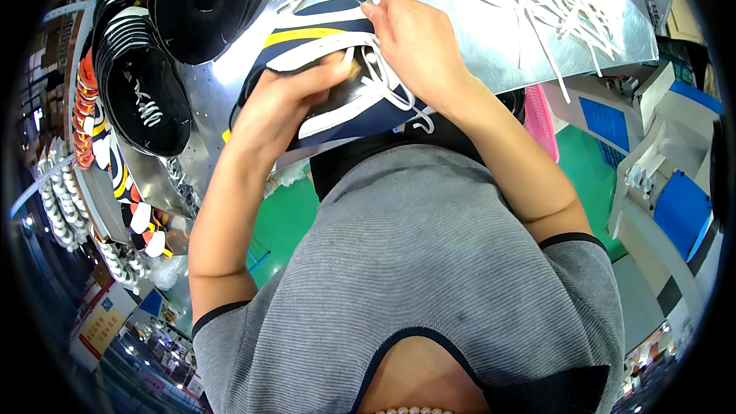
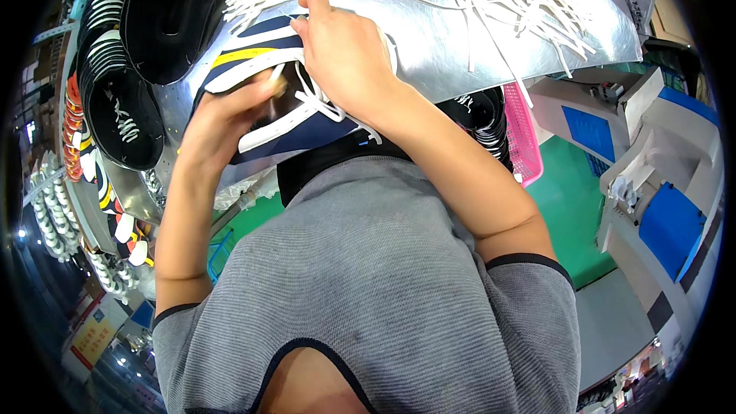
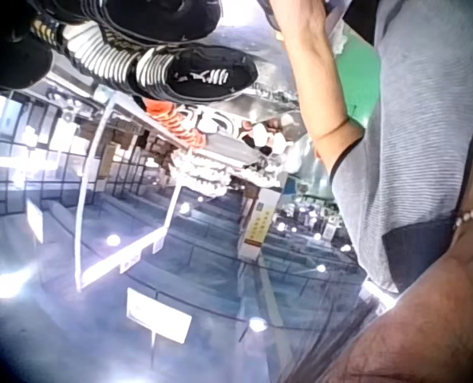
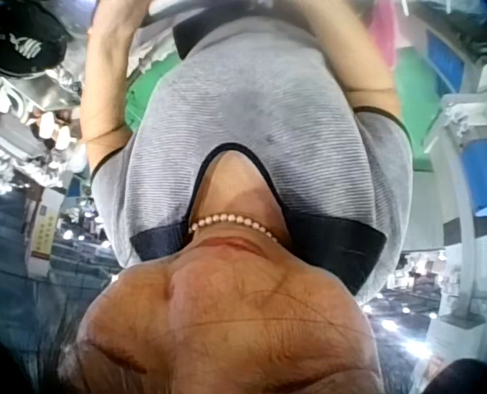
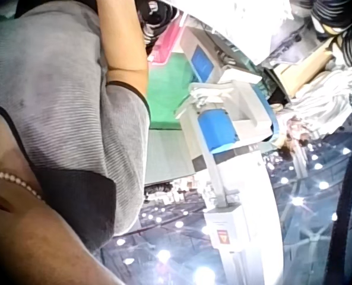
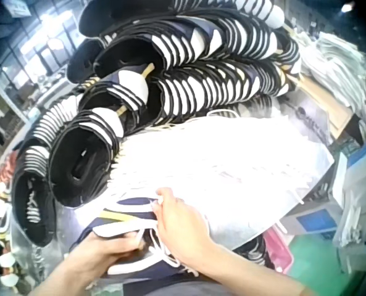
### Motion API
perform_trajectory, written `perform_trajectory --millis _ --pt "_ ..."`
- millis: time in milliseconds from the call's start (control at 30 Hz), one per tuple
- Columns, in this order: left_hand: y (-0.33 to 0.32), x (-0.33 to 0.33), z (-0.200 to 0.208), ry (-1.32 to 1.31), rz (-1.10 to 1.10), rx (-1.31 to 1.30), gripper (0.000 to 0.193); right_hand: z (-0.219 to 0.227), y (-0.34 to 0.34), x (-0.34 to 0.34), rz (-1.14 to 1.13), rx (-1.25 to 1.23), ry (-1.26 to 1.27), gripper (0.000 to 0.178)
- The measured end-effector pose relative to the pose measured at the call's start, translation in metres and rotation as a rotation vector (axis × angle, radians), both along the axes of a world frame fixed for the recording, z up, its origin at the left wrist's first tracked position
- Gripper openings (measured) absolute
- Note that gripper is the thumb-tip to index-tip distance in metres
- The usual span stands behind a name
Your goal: The person threads white laces through the eyelets of blue and yellow sneakers, using a small metal hook tool to pull the laces through the holes.
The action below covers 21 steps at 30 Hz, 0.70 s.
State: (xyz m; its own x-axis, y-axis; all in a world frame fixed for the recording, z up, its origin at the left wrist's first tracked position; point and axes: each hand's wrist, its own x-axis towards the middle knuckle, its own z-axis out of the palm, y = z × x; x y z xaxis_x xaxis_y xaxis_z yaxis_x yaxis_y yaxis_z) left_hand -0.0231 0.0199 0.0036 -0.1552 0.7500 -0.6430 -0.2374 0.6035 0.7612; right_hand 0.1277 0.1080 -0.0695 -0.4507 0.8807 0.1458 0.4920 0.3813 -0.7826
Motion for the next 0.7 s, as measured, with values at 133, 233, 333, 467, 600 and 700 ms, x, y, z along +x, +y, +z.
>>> perform_trajectory --millis 133,233,333,467,600,700 --pt "-0.056 -0.062 0.05 -0.621 0.221 0.542 0.034 0.001 0.004 0.001 -0.036 -0.048 0.014 0.028" --pt "-0.07 -0.086 0.143 -0.801 0.545 0.976 0.021 0.003 0.002 -0.003 -0.043 -0.037 -0.01 0.028" --pt "-0.08 -0.072 0.128 -0.871 0.51 0.955 0.02 0.0 -0.001 -0.009 -0.057 0.027 -0.061 0.027" --pt "-0.09 -0.042 0.07 -0.907 0.612 0.751 0.018 -0.007 -0.004 -0.013 -0.034 0.1 -0.085 0.025" --pt "-0.1 -0.101 0.149 -0.828 0.598 1.168 0.018 -0.009 -0.003 -0.01 -0.059 0.146 -0.12 0.023" --pt "-0.098 -0.115 0.166 -0.71 0.606 1.202 0.015 -0.003 -0.003 -0.012 -0.049 0.127 -0.125 0.024"
